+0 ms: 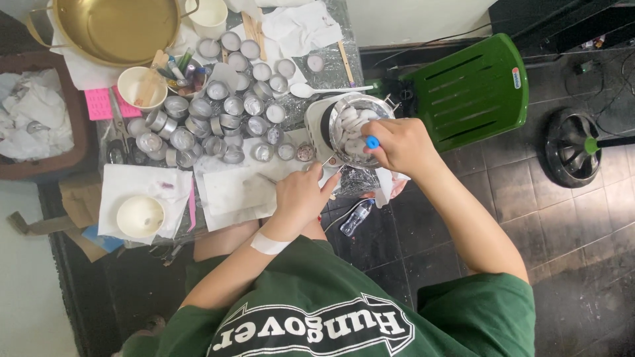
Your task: Stirring solid wax chunks in a small metal pot to prepare for melting.
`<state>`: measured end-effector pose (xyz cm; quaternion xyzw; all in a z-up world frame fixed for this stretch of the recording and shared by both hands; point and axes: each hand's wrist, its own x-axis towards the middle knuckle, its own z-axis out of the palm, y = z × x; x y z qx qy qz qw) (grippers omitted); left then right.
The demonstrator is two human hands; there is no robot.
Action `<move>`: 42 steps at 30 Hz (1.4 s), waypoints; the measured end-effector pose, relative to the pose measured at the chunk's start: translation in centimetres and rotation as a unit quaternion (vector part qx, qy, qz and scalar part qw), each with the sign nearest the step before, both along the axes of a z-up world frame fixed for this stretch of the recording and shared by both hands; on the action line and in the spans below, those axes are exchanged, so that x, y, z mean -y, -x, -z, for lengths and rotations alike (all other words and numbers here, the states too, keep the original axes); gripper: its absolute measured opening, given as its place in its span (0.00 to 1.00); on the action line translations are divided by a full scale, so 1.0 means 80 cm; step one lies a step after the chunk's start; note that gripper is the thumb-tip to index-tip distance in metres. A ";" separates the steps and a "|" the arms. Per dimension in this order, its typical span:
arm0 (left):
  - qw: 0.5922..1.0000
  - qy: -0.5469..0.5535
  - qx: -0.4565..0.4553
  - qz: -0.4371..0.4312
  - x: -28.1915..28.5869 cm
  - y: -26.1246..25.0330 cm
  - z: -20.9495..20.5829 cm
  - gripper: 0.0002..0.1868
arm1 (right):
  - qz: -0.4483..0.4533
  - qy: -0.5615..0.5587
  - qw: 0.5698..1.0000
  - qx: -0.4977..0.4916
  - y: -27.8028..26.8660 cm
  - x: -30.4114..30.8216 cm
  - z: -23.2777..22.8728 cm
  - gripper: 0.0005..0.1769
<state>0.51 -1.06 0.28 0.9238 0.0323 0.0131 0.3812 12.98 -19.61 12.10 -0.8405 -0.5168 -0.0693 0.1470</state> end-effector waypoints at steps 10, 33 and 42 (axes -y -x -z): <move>0.999 0.000 0.038 0.005 -0.001 0.002 0.005 0.24 | 0.086 -0.042 0.989 -0.115 -0.023 0.017 0.024 0.08; 0.740 0.650 -0.162 0.062 0.091 0.009 0.084 0.10 | 0.284 -0.310 0.907 0.024 0.000 0.003 0.065 0.10; 0.763 0.621 -0.168 0.060 0.093 0.021 0.061 0.08 | 0.270 -0.312 0.908 0.071 -0.035 0.024 0.090 0.12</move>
